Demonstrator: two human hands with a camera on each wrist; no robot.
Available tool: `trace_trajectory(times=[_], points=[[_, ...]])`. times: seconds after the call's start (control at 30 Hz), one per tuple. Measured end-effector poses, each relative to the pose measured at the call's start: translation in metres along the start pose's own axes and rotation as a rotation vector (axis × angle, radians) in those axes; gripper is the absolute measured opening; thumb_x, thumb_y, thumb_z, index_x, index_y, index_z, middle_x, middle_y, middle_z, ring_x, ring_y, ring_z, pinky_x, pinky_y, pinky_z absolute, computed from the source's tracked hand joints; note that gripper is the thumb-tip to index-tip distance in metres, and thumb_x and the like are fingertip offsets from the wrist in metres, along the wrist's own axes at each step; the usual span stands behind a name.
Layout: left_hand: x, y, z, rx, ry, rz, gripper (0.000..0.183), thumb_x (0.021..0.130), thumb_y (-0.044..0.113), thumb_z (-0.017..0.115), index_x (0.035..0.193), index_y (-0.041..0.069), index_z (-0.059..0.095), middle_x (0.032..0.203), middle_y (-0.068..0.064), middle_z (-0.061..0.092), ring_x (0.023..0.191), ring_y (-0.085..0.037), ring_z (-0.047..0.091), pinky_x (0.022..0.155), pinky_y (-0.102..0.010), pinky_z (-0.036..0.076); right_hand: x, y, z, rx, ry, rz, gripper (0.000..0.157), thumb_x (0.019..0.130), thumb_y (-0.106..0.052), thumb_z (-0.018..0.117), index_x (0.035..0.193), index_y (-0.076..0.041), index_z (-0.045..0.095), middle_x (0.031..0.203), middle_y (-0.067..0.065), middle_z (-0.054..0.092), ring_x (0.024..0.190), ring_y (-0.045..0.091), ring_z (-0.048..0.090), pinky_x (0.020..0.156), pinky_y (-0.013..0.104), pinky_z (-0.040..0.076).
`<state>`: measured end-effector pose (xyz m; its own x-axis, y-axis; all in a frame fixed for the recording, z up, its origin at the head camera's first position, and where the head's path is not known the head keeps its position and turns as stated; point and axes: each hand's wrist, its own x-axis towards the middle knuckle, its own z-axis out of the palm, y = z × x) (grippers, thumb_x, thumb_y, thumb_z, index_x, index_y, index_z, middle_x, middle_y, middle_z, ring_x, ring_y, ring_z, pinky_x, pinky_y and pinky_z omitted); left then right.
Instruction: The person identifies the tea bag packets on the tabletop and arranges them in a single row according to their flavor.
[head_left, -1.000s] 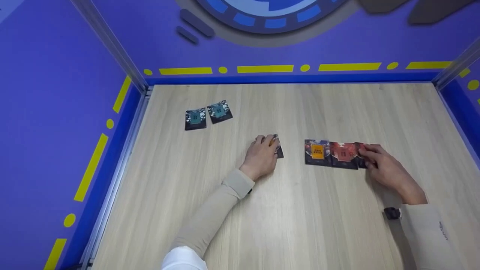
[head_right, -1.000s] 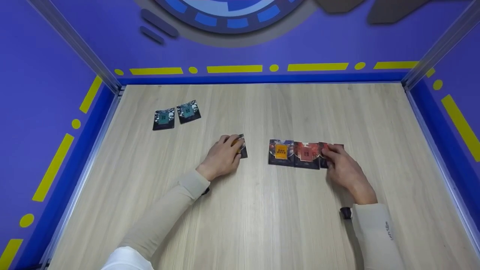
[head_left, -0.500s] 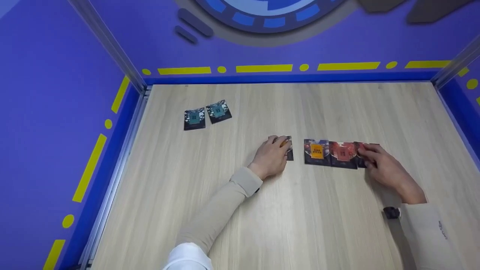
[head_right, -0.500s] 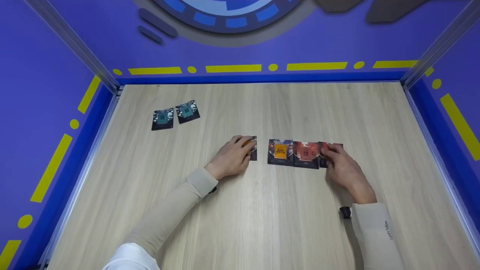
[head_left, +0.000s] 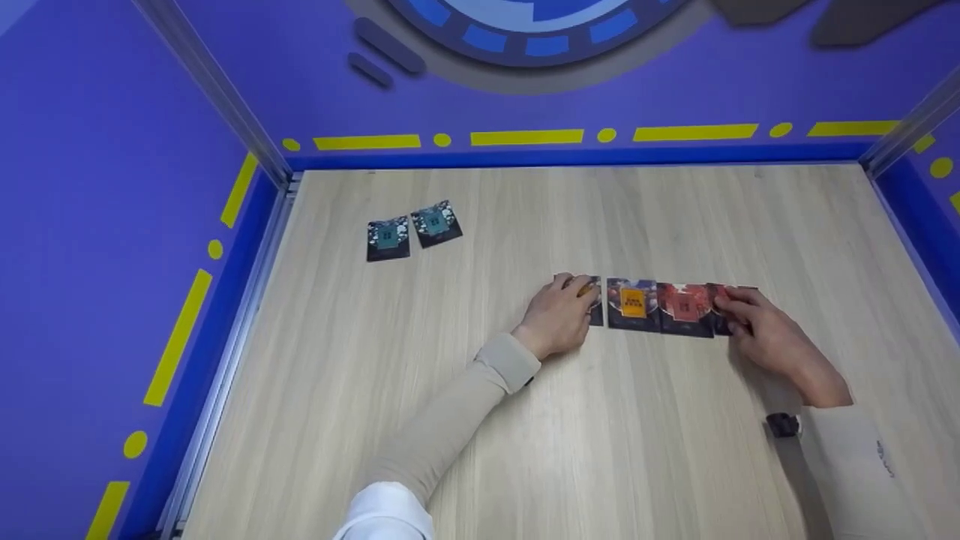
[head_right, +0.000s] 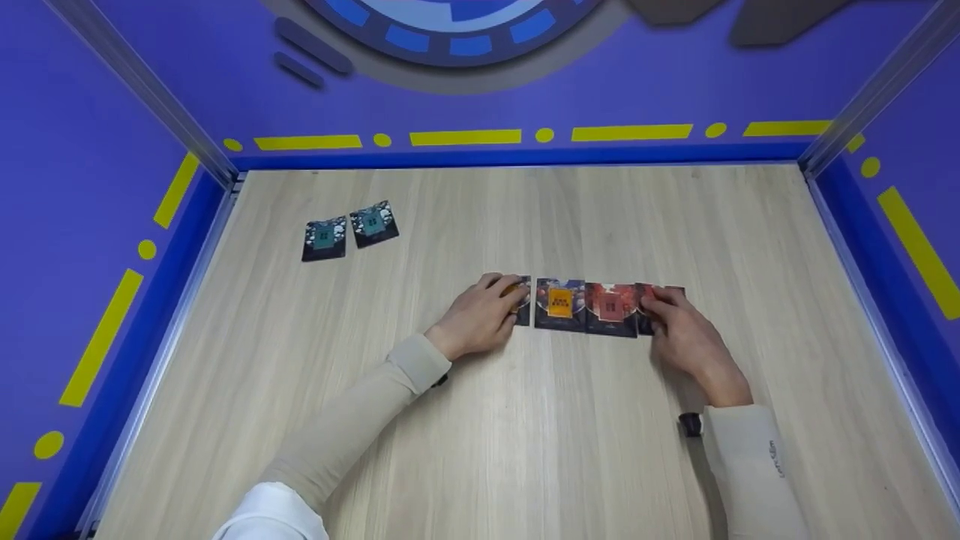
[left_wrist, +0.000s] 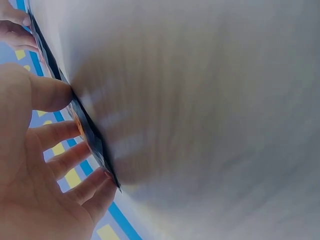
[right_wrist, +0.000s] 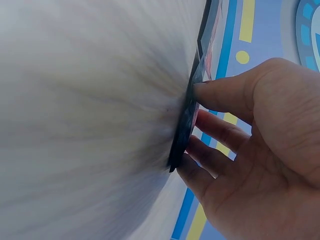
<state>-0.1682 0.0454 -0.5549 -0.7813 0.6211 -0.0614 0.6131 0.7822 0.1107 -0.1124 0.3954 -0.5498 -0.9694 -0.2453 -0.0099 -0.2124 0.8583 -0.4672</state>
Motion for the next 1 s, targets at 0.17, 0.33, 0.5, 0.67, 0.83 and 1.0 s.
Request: trace_trajectory(times=[0.17, 0.33, 0.5, 0.67, 0.83, 1.0], points=[[0.0022, 0.0016, -0.0023, -0.003, -0.035, -0.017, 0.05, 0.111, 0.031, 0.045, 0.161, 0.021, 0.05, 0.164, -0.001, 0.046, 0.15, -0.026, 0.045, 0.122, -0.039, 0.043, 0.0003, -0.0002, 0.0, 0.0, 0.007, -0.002, 0.047, 0.098, 0.009, 0.058, 0.145, 0.013, 0.056, 0.151, 0.032, 0.046, 0.136, 0.058, 0.049, 0.103, 0.072, 0.045], [0.0038, 0.0018, -0.0027, -0.01, -0.037, -0.017, 0.051, 0.111, 0.032, 0.045, 0.161, 0.022, 0.049, 0.164, 0.0, 0.046, 0.151, -0.025, 0.044, 0.122, -0.038, 0.043, 0.0007, -0.0007, -0.0004, -0.001, 0.004, 0.009, 0.047, 0.099, 0.008, 0.058, 0.146, 0.012, 0.056, 0.152, 0.032, 0.045, 0.137, 0.059, 0.048, 0.104, 0.073, 0.044], [0.005, 0.0016, -0.0021, -0.006, -0.03, 0.001, 0.051, 0.11, 0.03, 0.047, 0.16, 0.02, 0.05, 0.163, -0.001, 0.047, 0.149, -0.026, 0.045, 0.121, -0.038, 0.044, 0.0006, -0.0007, -0.0003, 0.001, 0.008, 0.004, 0.047, 0.099, 0.008, 0.058, 0.146, 0.012, 0.056, 0.152, 0.032, 0.046, 0.137, 0.059, 0.048, 0.104, 0.073, 0.044], [0.0065, 0.0035, -0.0048, 0.014, -0.044, 0.015, 0.05, 0.111, 0.03, 0.048, 0.159, 0.019, 0.05, 0.161, -0.002, 0.048, 0.147, -0.026, 0.047, 0.119, -0.036, 0.046, -0.0006, 0.0003, -0.0006, -0.002, 0.003, 0.009, 0.047, 0.099, 0.009, 0.058, 0.146, 0.013, 0.055, 0.152, 0.032, 0.046, 0.138, 0.058, 0.048, 0.105, 0.073, 0.043], [0.0068, 0.0047, -0.0076, 0.036, -0.053, 0.019, 0.049, 0.111, 0.032, 0.048, 0.159, 0.019, 0.052, 0.161, -0.002, 0.048, 0.146, -0.025, 0.048, 0.116, -0.036, 0.048, -0.0002, -0.0001, -0.001, -0.001, -0.013, 0.015, 0.048, 0.099, 0.008, 0.058, 0.147, 0.013, 0.055, 0.153, 0.032, 0.044, 0.139, 0.059, 0.047, 0.106, 0.074, 0.042], [0.0064, 0.0022, -0.0074, 0.049, -0.024, 0.029, 0.049, 0.112, 0.033, 0.048, 0.158, 0.018, 0.052, 0.161, -0.004, 0.049, 0.145, -0.027, 0.05, 0.113, -0.039, 0.052, 0.001, -0.0005, -0.0005, -0.004, -0.008, 0.004, 0.048, 0.098, 0.01, 0.059, 0.146, 0.013, 0.055, 0.153, 0.033, 0.044, 0.137, 0.06, 0.047, 0.105, 0.074, 0.043]])
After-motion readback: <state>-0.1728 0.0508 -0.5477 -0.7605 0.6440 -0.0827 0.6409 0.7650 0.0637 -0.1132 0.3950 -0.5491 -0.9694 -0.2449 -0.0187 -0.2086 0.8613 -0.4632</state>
